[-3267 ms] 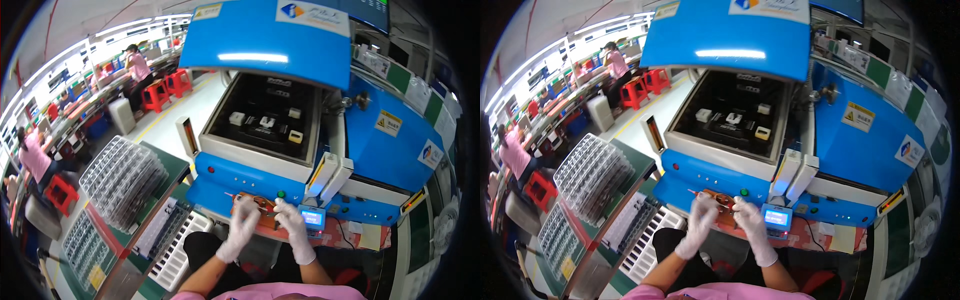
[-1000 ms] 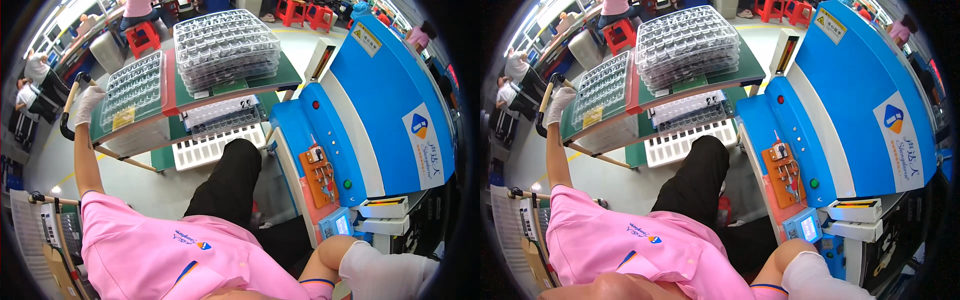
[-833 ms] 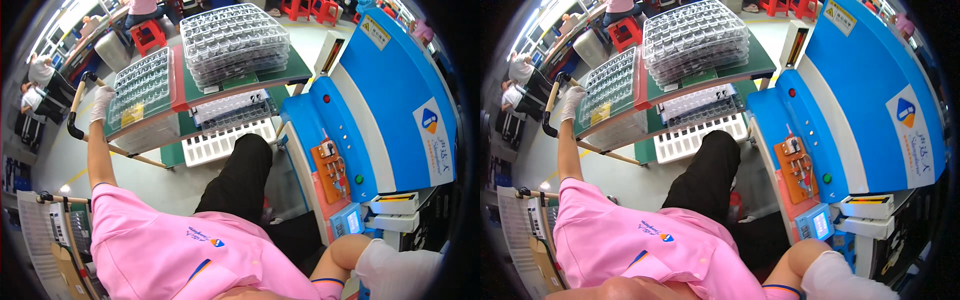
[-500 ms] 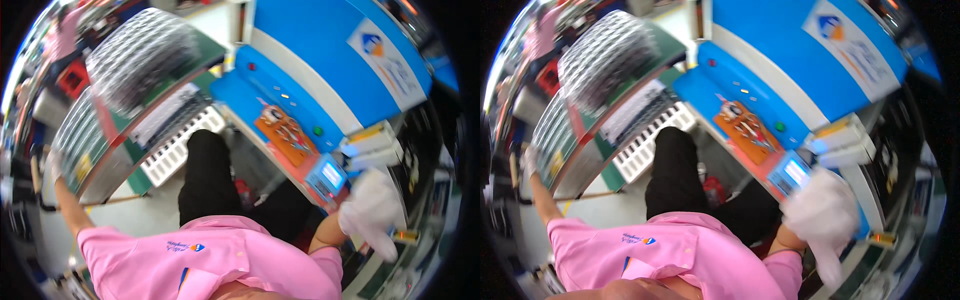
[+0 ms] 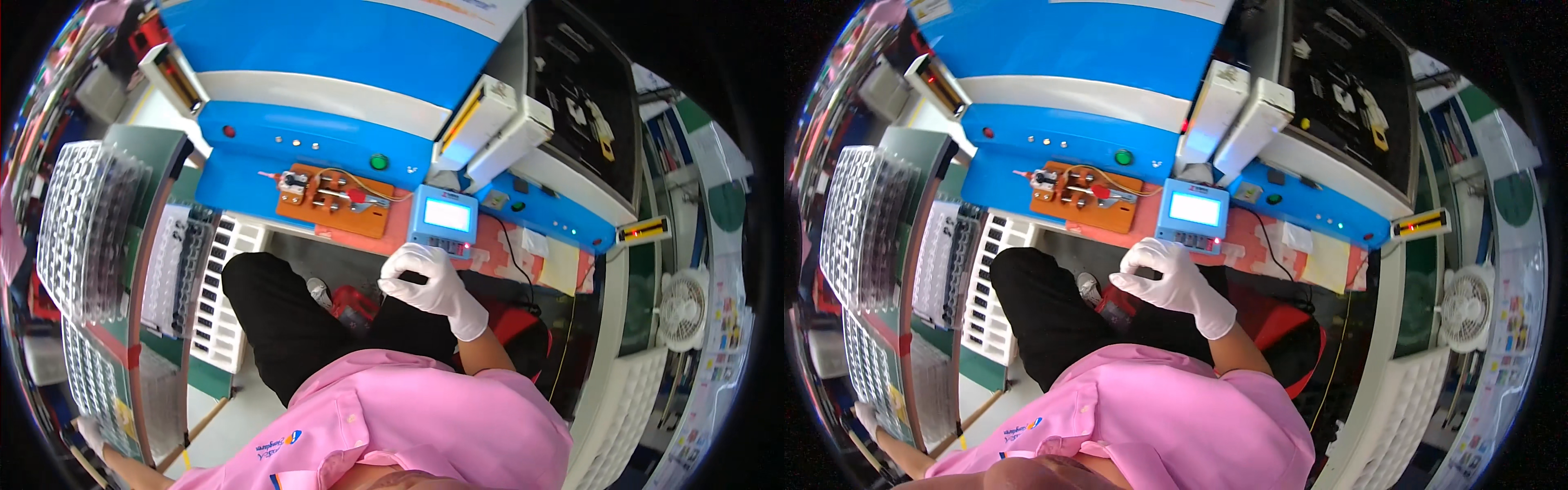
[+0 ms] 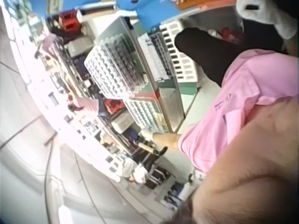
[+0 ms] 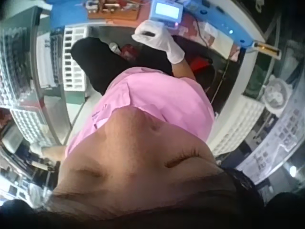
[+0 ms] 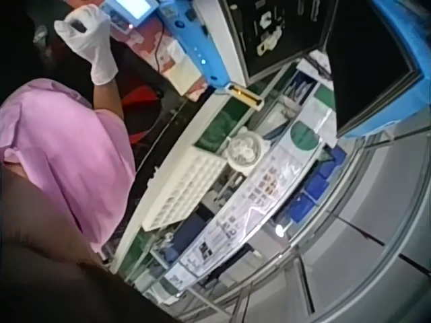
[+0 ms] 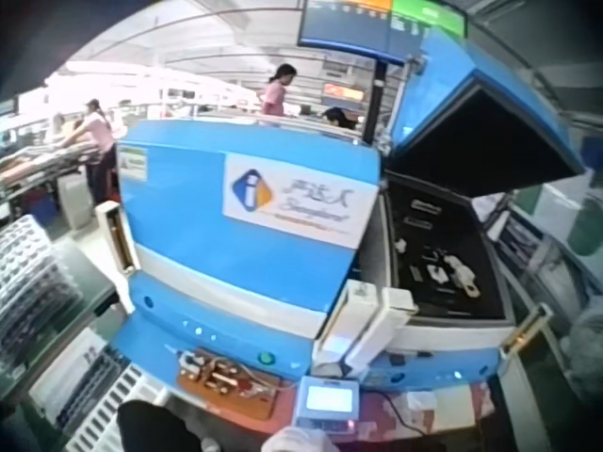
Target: Test electronic circuit boards by placing them into a testing machine and moving them between trays.
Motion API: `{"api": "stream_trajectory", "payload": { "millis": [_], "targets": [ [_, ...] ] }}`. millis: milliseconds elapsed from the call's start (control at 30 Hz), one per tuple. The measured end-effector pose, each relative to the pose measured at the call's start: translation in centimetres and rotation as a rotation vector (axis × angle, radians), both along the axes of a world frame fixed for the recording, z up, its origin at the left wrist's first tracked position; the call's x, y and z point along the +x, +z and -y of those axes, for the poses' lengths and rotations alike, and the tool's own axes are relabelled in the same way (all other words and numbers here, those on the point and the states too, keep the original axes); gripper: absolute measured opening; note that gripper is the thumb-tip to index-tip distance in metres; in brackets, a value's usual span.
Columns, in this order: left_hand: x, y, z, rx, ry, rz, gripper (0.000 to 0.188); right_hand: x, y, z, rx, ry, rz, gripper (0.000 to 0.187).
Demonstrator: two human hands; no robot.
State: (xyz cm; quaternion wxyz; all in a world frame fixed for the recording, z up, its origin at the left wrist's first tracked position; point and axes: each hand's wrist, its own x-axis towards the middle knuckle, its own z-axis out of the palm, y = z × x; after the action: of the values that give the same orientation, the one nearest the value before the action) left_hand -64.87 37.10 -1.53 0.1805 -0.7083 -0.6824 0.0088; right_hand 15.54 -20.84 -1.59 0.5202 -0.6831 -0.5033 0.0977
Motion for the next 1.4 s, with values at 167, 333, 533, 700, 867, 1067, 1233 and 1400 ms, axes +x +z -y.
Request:
{"api": "stream_trajectory", "payload": {
  "millis": [167, 333, 533, 700, 867, 1067, 1233, 1400],
  "targets": [
    [10.8, 2.9, 3.0, -0.345, 0.158, 0.137, 0.042, -0.4, -1.2, 0.1, -0.075, -0.090, 0.062, 0.017],
    [8.6, 4.8, 7.2, -0.080, 0.250, 0.079, 0.041, 0.3, -0.4, -3.1, -0.016, -0.116, 0.163, 0.016],
    [30.7, 11.6, 13.0, 0.098, -0.160, 1.489, 0.042, 3.3, -0.3, -7.4, 0.010, -0.235, 0.578, 0.029],
    [40.7, 9.7, 19.7, -0.188, -0.577, 1.328, 0.029, 3.4, -0.5, -8.9, -0.092, -0.201, 0.519, 0.034],
    [54.1, 7.2, 28.6, -0.687, -0.554, 1.317, 0.017, 4.2, 3.1, -7.3, -0.421, -0.369, 0.451, 0.031],
    [63.2, -1.5, 29.6, -0.864, -0.603, 1.587, 0.029, 4.0, 0.7, -15.5, -0.215, -0.208, 0.644, 0.025],
    [69.8, -4.0, 31.1, -0.744, -0.625, 1.814, 0.028, 4.2, -1.2, -18.2, -0.637, -0.109, 0.607, 0.025],
    [73.5, -5.7, 31.5, -0.300, -0.877, 1.560, 0.032, 4.7, 0.0, -15.6, -0.246, -0.241, 0.483, 0.025]
  ]
}}
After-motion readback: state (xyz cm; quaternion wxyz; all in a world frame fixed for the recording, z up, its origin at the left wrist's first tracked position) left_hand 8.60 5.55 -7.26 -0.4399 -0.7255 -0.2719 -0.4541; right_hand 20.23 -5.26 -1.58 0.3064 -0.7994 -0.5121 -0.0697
